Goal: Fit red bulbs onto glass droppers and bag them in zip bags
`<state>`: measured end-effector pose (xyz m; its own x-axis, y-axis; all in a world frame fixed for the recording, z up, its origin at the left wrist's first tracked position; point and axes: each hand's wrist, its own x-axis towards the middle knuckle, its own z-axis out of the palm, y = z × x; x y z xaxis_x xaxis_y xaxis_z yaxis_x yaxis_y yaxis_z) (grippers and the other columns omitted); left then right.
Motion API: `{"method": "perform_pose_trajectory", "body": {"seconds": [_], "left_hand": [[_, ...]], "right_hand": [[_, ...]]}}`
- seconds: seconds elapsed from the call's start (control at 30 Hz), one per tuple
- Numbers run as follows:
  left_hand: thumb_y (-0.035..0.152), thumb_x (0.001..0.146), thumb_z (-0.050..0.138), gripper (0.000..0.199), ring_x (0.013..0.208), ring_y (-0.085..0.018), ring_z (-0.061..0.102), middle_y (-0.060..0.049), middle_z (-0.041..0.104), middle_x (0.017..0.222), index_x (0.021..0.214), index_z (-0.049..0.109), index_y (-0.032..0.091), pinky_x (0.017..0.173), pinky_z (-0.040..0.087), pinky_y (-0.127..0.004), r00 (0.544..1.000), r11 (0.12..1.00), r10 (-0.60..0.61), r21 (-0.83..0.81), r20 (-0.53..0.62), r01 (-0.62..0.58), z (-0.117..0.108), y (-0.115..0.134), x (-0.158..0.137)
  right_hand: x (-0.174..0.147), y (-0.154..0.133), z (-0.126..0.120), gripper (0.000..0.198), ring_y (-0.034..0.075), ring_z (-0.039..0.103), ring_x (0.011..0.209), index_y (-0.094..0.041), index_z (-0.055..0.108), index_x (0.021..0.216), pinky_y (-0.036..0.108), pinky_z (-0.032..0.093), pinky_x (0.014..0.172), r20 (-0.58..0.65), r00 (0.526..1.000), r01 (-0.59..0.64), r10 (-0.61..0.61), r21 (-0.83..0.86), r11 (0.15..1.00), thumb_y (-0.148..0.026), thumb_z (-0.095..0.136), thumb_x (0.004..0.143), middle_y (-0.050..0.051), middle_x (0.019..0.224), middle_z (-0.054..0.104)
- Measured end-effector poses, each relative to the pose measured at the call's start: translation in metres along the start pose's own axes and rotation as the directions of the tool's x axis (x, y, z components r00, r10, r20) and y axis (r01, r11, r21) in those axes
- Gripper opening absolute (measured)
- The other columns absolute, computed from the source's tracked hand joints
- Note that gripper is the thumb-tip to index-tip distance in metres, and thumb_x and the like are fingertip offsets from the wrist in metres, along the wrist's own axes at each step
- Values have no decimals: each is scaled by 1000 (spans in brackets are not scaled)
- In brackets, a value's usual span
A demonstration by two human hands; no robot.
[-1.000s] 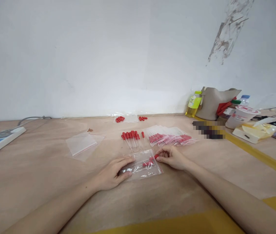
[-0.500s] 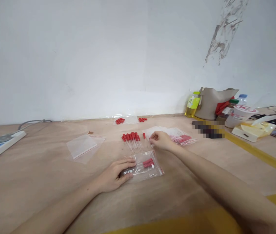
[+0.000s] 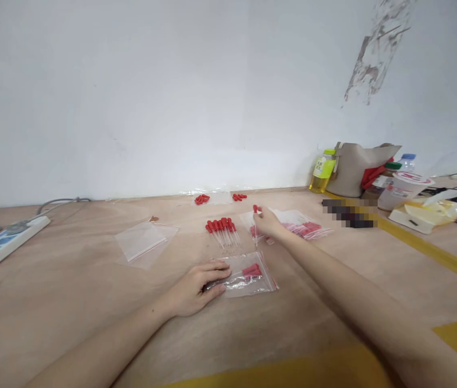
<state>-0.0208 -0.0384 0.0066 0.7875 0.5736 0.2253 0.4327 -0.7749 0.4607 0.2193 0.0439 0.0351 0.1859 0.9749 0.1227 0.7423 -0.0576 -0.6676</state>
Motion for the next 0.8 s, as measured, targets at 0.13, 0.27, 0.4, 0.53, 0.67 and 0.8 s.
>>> {"method": "perform_pose_trajectory", "body": {"seconds": [0.13,0.27,0.4,0.53,0.67,0.8], "left_hand": [[27,87,42,35,118,-20,42,-3,49,127,122,49,27,100,34,-39,1000,1000,-8,1,0,8,0,-2,0],[26,87,42,35,117,-20,43,-2,49,126,121,49,28,100,34,-38,1000,999,-16,28,2,16,0,-3,1],[27,87,41,35,117,-20,43,-3,49,126,122,49,27,100,34,-39,1000,999,-13,50,10,12,-1,-1,1],[27,88,40,35,118,-19,42,-3,49,126,122,48,27,99,35,-38,999,998,-30,49,22,29,-2,1,1],[28,88,41,35,118,-20,42,-3,49,126,122,48,27,99,35,-38,1000,999,-22,48,15,21,-1,0,1],[29,88,41,36,118,-19,42,-3,48,127,123,48,27,100,35,-37,1000,998,-15,54,14,14,-1,-2,1]], "right_hand": [[-38,39,-27,16,11,51,48,-15,51,89,21,43,49,-23,996,-57,91,630,774,-21,37,82,-3,52,47],[-64,66,-27,7,8,50,46,-19,46,71,19,46,48,52,977,-119,208,939,323,-18,50,76,-4,55,49],[-74,65,-17,10,9,56,51,-20,42,72,21,49,49,74,977,-127,199,954,273,-16,50,77,-4,59,53],[-79,60,-16,12,9,55,46,-21,39,73,21,48,45,99,972,-165,213,934,317,-16,49,77,-5,58,53],[-81,62,-17,14,10,58,51,-21,38,72,22,50,50,100,972,-160,211,944,288,-15,49,77,-5,57,52],[-82,62,-10,13,11,62,59,-20,39,73,26,53,61,156,974,-197,165,941,274,-15,50,77,-2,62,57]]}}
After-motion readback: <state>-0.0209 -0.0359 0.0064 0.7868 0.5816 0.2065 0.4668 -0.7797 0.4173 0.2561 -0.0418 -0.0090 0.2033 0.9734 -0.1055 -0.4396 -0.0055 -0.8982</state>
